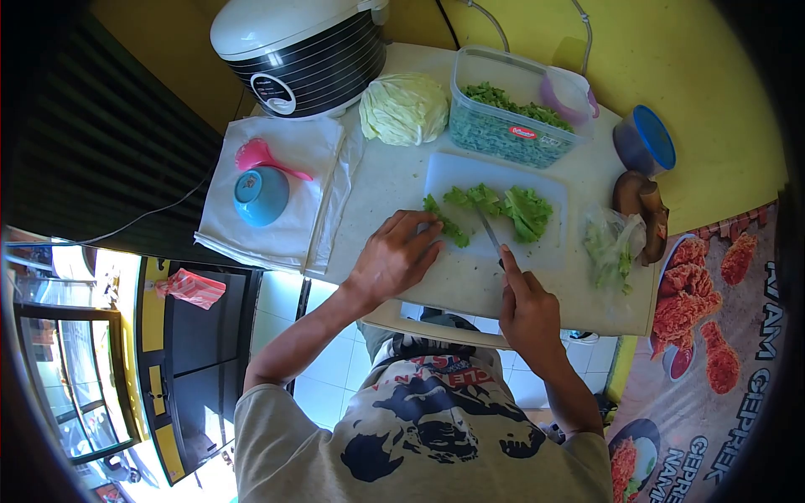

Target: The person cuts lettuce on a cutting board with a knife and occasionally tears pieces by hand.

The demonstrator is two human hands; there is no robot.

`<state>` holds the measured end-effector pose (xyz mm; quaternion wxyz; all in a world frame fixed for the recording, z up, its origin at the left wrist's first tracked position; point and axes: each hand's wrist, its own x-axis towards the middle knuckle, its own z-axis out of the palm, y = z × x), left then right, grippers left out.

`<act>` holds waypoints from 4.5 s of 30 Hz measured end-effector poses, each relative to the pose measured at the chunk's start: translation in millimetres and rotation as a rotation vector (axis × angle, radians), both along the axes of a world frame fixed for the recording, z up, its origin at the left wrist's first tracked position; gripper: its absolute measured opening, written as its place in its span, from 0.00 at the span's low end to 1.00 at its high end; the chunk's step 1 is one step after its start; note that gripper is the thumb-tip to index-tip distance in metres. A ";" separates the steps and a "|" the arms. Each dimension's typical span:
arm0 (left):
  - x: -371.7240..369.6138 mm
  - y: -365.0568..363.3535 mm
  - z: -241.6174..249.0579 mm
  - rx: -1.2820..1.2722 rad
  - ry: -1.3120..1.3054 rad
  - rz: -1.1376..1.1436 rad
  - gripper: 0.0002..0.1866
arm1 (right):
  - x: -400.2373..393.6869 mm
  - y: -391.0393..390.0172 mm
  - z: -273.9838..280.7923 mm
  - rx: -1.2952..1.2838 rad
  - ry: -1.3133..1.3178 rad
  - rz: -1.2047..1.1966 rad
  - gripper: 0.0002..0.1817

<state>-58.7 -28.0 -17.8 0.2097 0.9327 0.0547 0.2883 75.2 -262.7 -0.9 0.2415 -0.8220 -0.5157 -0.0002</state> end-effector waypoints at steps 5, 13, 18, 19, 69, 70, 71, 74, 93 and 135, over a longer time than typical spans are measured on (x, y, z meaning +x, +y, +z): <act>10.2 10.8 12.8 -0.006 0.013 0.087 0.17 | -0.9 4.3 1.1 -0.025 0.038 0.046 0.36; 26.8 15.6 11.8 0.089 0.044 -0.078 0.12 | 12.8 11.6 4.7 0.081 0.041 -0.045 0.31; 34.4 17.6 15.1 -0.067 0.041 -0.120 0.09 | 18.8 26.2 15.6 0.113 0.533 -0.130 0.23; 34.9 16.4 18.4 -0.147 0.057 -0.137 0.09 | 21.8 32.0 15.4 0.184 0.595 -0.101 0.23; 18.4 29.1 16.3 0.022 0.303 -0.077 0.25 | 23.7 25.3 2.8 -0.003 0.137 0.194 0.36; 18.2 29.1 16.7 0.036 0.315 -0.073 0.26 | 23.4 24.5 2.9 -0.017 0.126 0.192 0.37; 17.8 28.6 17.9 0.050 0.326 -0.070 0.27 | 22.9 23.7 3.9 -0.031 0.115 0.189 0.37; 17.7 28.1 21.5 0.065 0.340 -0.072 0.28 | 23.3 21.9 5.4 -0.060 0.099 0.182 0.38; 15.7 24.4 16.5 0.048 0.312 -0.023 0.28 | 16.7 19.1 6.1 -0.160 -0.001 0.168 0.38; 7.9 22.4 5.6 -0.037 0.137 -0.002 0.22 | 12.0 18.9 5.2 -0.084 -0.063 0.168 0.38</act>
